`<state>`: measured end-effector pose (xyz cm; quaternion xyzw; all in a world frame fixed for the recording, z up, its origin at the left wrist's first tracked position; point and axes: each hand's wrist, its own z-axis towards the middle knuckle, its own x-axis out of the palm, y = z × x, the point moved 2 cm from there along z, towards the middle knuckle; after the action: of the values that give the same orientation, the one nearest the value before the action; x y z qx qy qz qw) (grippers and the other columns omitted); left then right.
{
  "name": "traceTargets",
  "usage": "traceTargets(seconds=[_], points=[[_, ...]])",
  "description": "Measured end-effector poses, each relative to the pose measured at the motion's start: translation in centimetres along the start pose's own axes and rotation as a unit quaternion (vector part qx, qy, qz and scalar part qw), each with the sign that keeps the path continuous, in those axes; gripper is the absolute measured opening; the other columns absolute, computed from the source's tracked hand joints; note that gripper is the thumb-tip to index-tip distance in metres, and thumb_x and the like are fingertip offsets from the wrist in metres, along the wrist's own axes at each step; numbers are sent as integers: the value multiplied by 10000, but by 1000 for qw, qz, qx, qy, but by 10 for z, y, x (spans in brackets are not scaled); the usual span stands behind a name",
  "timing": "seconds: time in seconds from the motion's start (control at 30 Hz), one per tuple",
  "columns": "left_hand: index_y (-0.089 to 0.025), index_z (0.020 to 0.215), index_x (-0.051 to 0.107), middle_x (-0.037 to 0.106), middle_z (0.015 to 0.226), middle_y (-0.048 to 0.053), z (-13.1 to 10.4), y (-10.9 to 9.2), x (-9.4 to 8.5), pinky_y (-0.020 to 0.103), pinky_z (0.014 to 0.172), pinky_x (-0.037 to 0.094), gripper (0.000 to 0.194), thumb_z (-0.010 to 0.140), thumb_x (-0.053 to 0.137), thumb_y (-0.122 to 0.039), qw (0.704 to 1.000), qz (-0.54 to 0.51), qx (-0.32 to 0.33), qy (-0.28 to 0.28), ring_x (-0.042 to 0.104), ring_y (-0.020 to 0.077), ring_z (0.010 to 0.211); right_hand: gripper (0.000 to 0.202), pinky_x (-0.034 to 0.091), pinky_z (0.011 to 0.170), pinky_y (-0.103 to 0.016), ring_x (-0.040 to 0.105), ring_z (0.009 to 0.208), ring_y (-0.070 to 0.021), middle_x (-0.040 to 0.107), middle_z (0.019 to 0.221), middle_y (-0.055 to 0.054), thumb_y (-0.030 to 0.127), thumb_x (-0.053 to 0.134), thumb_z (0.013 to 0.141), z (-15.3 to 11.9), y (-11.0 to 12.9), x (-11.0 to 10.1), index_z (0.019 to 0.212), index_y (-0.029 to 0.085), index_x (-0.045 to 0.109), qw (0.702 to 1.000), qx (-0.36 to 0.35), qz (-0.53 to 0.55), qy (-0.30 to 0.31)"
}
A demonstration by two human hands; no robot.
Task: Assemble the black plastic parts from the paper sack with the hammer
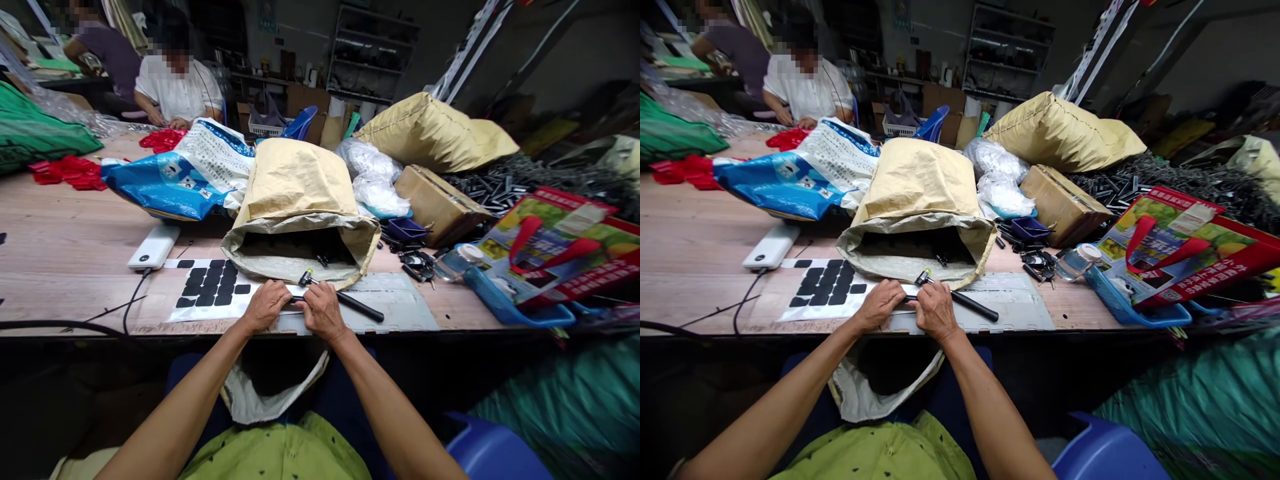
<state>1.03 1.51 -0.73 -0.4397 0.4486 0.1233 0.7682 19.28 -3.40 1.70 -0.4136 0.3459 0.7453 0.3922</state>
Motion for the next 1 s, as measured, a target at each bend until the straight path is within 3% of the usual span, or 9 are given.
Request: traceTargets(seconds=[0.47,0.63,0.73,0.87,1.0], points=[[-224,843,653,597,869,20,-3,0,-4,340,794,359,425,1039,357,-457,1000,-24,-2,-5,481,188,845,264,321,807,-338,498,906,-227,622,904,-56,461,661,882,-3,-2,-4,872,202,613,998,20,59,-8],[-230,896,684,612,887,23,-4,-1,-5,342,811,368,403,1033,379,-456,999,-35,-4,-6,490,190,860,251,335,820,-346,502,920,-237,625,919,-60,434,682,844,-5,-1,-9,895,196,622,997,23,79,-14],[-230,915,695,615,890,24,-4,-2,-6,338,811,372,388,1029,393,-444,999,-42,-5,-9,492,190,867,201,349,854,-349,513,935,-233,629,943,-49,330,663,822,-6,-6,-14,972,197,636,991,28,126,-32],[-223,915,696,619,898,24,-3,-3,-6,333,809,373,365,1020,419,-437,999,-46,-9,-10,498,189,876,185,359,878,-346,512,941,-228,625,958,-51,199,561,841,-2,-20,-14,1005,198,646,982,127,110,-89],[-219,907,704,629,897,26,-3,-4,-6,336,808,374,353,1012,436,-422,999,-44,-12,-16,500,189,864,137,356,866,-341,489,950,-240,612,994,-71,239,596,863,5,-27,-6,980,201,658,984,162,17,-77]])
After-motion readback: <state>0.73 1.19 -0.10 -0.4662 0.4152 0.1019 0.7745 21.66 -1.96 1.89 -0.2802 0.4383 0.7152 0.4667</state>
